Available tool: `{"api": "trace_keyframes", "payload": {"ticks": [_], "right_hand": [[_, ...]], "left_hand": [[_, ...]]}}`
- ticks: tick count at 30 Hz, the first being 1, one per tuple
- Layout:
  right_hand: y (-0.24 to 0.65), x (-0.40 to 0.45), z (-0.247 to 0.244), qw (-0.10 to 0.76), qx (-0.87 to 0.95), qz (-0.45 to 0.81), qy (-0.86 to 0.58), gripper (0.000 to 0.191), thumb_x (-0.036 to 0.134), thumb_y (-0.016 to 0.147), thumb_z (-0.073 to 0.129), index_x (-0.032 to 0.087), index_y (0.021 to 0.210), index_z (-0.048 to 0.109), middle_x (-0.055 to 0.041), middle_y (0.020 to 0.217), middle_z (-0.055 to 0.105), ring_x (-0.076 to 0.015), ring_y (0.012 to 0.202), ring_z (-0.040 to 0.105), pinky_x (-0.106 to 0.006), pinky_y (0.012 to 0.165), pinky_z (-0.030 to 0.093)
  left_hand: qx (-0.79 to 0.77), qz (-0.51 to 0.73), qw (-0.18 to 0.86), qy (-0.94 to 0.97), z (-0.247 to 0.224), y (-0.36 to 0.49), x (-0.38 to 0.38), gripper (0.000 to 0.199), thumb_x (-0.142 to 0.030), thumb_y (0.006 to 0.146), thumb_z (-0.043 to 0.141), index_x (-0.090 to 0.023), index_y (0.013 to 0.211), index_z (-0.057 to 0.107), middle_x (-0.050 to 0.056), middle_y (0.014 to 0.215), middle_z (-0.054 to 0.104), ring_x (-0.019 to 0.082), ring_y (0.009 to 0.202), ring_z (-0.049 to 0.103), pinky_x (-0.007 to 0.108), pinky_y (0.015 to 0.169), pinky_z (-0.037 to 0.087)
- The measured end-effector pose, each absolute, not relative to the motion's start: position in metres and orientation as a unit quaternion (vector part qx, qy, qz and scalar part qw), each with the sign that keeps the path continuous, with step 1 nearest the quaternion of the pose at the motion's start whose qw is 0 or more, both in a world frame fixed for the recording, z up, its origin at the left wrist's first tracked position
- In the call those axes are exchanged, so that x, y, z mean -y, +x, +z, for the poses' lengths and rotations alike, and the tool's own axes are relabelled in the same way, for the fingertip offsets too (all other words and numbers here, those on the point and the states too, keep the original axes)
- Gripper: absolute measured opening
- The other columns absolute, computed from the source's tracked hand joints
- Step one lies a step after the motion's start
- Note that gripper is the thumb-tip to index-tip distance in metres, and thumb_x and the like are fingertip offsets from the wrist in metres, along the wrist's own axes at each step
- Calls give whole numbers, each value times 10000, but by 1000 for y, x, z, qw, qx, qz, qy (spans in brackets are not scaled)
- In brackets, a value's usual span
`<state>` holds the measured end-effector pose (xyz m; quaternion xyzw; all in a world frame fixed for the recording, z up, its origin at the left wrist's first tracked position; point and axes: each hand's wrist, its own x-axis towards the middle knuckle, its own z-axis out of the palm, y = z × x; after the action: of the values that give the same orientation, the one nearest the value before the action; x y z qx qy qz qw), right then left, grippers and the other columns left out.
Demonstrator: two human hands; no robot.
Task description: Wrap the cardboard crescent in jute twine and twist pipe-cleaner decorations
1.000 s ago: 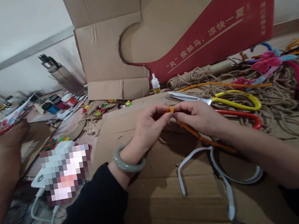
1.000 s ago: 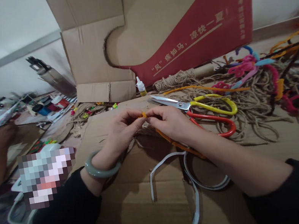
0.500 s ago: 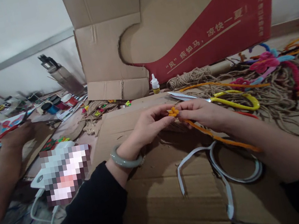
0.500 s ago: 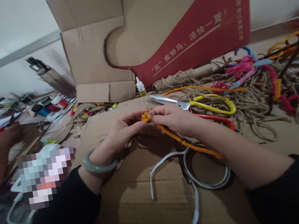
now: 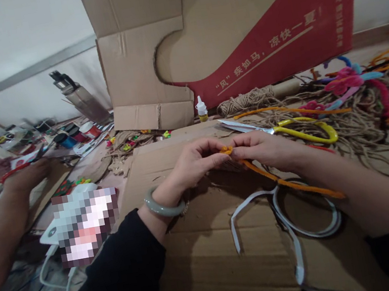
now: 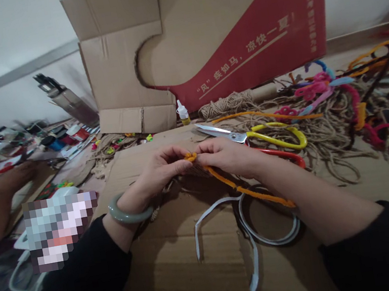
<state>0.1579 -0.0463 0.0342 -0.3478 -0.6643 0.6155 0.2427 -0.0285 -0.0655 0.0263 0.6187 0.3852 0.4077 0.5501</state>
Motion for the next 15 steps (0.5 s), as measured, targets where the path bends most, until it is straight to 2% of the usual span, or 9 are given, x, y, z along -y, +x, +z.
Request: {"api": "trace_keyframes", "payload": {"ticks": [4,7,12,15], "right_hand": [[155,46,35,277,611,644,-367,184,349,760,604,168,748,576,7,631,583,-96,537,533,-227,540,437],[151,47,35,286,586,658,-377,221,378,735,644,171,747,570,8,625,584,-94,521,540,-217,507,437],[149,49,35,286,579,657,-390,114,260,721,648,173,685,583,8,598,581,-80,501,536,-193,478,416],[149,49,34,292,577,654,-394,38,190,735,597,176,700,604,4,610,599,-81,508,542,-199,500,432]], "left_hand": [[-390,436,522,621,22,-29,63,249,-318,678,737,-139,808,624,3,726,640,82,641,578,221,633,469],[-393,446,468,654,20,-28,62,253,-337,691,726,-137,810,626,13,739,653,90,652,585,223,637,473],[-389,438,372,721,19,-28,63,221,-350,737,689,-145,808,647,21,750,673,93,654,585,212,612,459],[-388,434,358,730,19,-28,63,213,-350,762,666,-147,825,661,27,754,685,101,665,601,219,624,472]]}}
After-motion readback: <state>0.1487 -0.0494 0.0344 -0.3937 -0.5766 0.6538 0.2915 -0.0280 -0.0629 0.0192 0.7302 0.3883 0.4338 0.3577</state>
